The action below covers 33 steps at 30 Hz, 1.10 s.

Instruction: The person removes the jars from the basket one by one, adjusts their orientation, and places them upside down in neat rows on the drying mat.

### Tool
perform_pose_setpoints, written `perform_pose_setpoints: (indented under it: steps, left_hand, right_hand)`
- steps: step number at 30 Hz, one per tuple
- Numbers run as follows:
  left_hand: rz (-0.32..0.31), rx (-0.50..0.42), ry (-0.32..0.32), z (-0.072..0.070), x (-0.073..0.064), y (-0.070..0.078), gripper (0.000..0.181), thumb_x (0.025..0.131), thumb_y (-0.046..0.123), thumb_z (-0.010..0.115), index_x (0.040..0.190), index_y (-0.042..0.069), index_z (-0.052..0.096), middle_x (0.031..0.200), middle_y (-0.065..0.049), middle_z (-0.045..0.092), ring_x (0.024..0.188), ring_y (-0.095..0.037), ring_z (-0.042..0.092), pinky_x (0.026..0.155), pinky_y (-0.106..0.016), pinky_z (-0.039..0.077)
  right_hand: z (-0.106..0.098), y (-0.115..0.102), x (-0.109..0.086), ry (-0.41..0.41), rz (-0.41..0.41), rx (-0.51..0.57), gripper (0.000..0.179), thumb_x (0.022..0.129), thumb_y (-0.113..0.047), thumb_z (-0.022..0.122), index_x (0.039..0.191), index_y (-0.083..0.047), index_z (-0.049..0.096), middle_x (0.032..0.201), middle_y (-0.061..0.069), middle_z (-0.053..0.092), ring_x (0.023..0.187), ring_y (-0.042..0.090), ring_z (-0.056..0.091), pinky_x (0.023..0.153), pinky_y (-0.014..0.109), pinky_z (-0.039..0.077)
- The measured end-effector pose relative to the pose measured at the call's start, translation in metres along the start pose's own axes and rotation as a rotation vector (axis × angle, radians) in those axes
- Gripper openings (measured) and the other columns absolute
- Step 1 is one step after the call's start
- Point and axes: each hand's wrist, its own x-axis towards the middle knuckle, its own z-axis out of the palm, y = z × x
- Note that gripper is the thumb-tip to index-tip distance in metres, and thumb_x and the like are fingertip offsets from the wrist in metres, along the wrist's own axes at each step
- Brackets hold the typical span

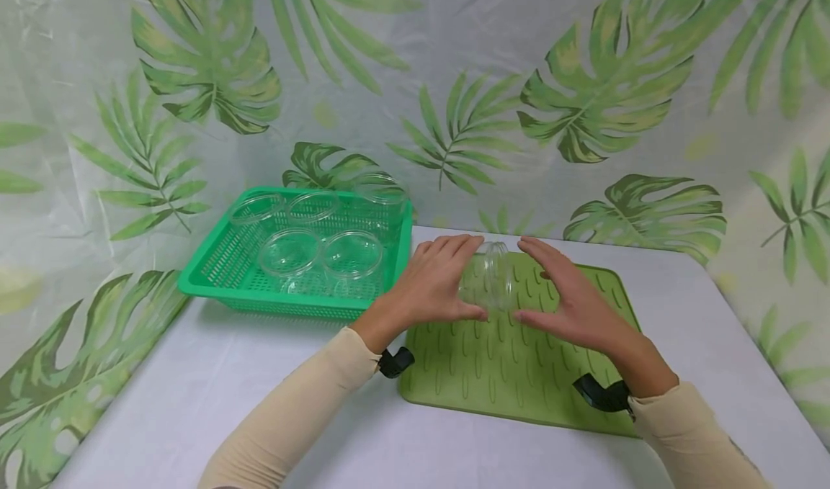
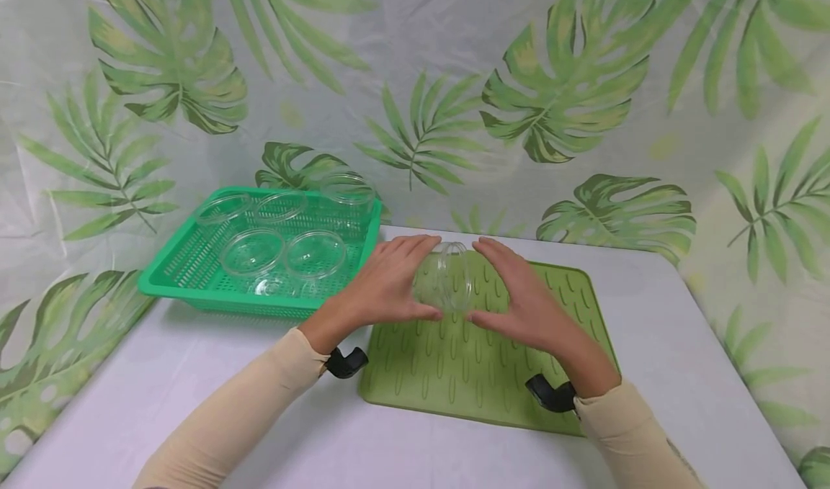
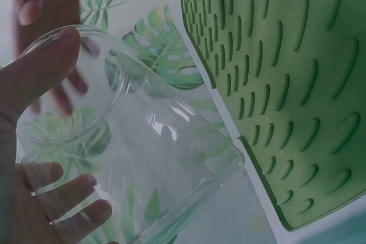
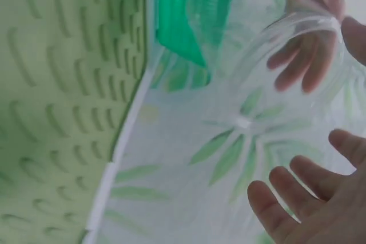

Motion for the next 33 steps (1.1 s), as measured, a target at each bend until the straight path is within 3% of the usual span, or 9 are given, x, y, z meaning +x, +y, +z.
perform_pose_setpoints:
  steps: [5, 9, 12, 21, 26, 30, 33]
  left_hand:
    - [0.037, 0.031, 0.009, 0.000, 0.000, 0.002, 0.111, 0.068, 0.066, 0.080, 0.154, 0.014, 0.032, 0.152, -0.004, 0.046, 0.139, -0.026, 0.044, 0.110, -0.050, 0.041]
    - [0.049, 0.051, 0.011, 0.000, -0.001, 0.004, 0.111, 0.068, 0.067, 0.080, 0.154, 0.014, 0.033, 0.151, -0.004, 0.046, 0.138, -0.026, 0.045, 0.108, -0.048, 0.042]
    - [0.053, 0.063, 0.008, 0.000, -0.002, 0.004, 0.111, 0.068, 0.067, 0.079, 0.153, 0.014, 0.033, 0.151, -0.004, 0.046, 0.137, -0.025, 0.046, 0.107, -0.048, 0.042]
    - [0.072, 0.070, 0.031, -0.003, -0.003, 0.001, 0.111, 0.069, 0.069, 0.078, 0.154, 0.014, 0.032, 0.154, -0.004, 0.043, 0.141, -0.024, 0.042, 0.113, -0.048, 0.037]
    - [0.079, -0.025, 0.108, -0.014, -0.006, -0.007, 0.110, 0.068, 0.064, 0.082, 0.153, 0.014, 0.034, 0.154, -0.004, 0.043, 0.142, -0.025, 0.041, 0.116, -0.050, 0.033]
    - [0.036, -0.149, 0.164, -0.024, -0.011, -0.018, 0.110, 0.067, 0.058, 0.086, 0.153, 0.012, 0.035, 0.154, -0.006, 0.043, 0.144, -0.027, 0.040, 0.116, -0.052, 0.035]
    - [-0.003, -0.257, 0.143, -0.026, -0.016, -0.025, 0.111, 0.068, 0.054, 0.087, 0.155, 0.012, 0.032, 0.157, -0.008, 0.039, 0.147, -0.028, 0.036, 0.118, -0.052, 0.034]
  right_hand:
    - [-0.001, -0.011, 0.020, -0.103, -0.048, -0.034, 0.101, 0.079, -0.026, 0.084, 0.157, -0.010, 0.023, 0.162, 0.021, 0.025, 0.147, 0.047, 0.025, 0.108, 0.069, 0.032]
    - [0.002, -0.011, 0.025, -0.180, -0.026, -0.002, 0.100, 0.080, -0.024, 0.084, 0.157, -0.008, 0.021, 0.161, 0.021, 0.024, 0.146, 0.044, 0.029, 0.107, 0.064, 0.039]
    - [0.005, -0.009, 0.026, -0.194, -0.010, 0.030, 0.097, 0.081, -0.022, 0.083, 0.155, -0.006, 0.023, 0.159, 0.020, 0.028, 0.142, 0.042, 0.036, 0.102, 0.060, 0.046]
    - [0.010, -0.005, 0.027, -0.097, -0.054, 0.101, 0.094, 0.076, -0.013, 0.086, 0.151, -0.004, 0.030, 0.152, 0.019, 0.036, 0.137, 0.039, 0.041, 0.100, 0.056, 0.049]
    - [0.006, -0.005, 0.025, -0.008, -0.085, 0.122, 0.094, 0.072, -0.008, 0.088, 0.148, 0.000, 0.033, 0.147, 0.019, 0.042, 0.133, 0.039, 0.044, 0.102, 0.055, 0.047]
    - [0.002, -0.001, 0.018, 0.059, -0.054, 0.171, 0.095, 0.069, -0.001, 0.088, 0.148, -0.002, 0.036, 0.145, 0.019, 0.044, 0.131, 0.024, 0.046, 0.107, 0.028, 0.048]
    - [0.000, 0.002, 0.014, 0.079, -0.027, 0.247, 0.096, 0.069, 0.003, 0.087, 0.149, -0.005, 0.035, 0.145, 0.020, 0.043, 0.130, 0.004, 0.044, 0.105, 0.008, 0.040]
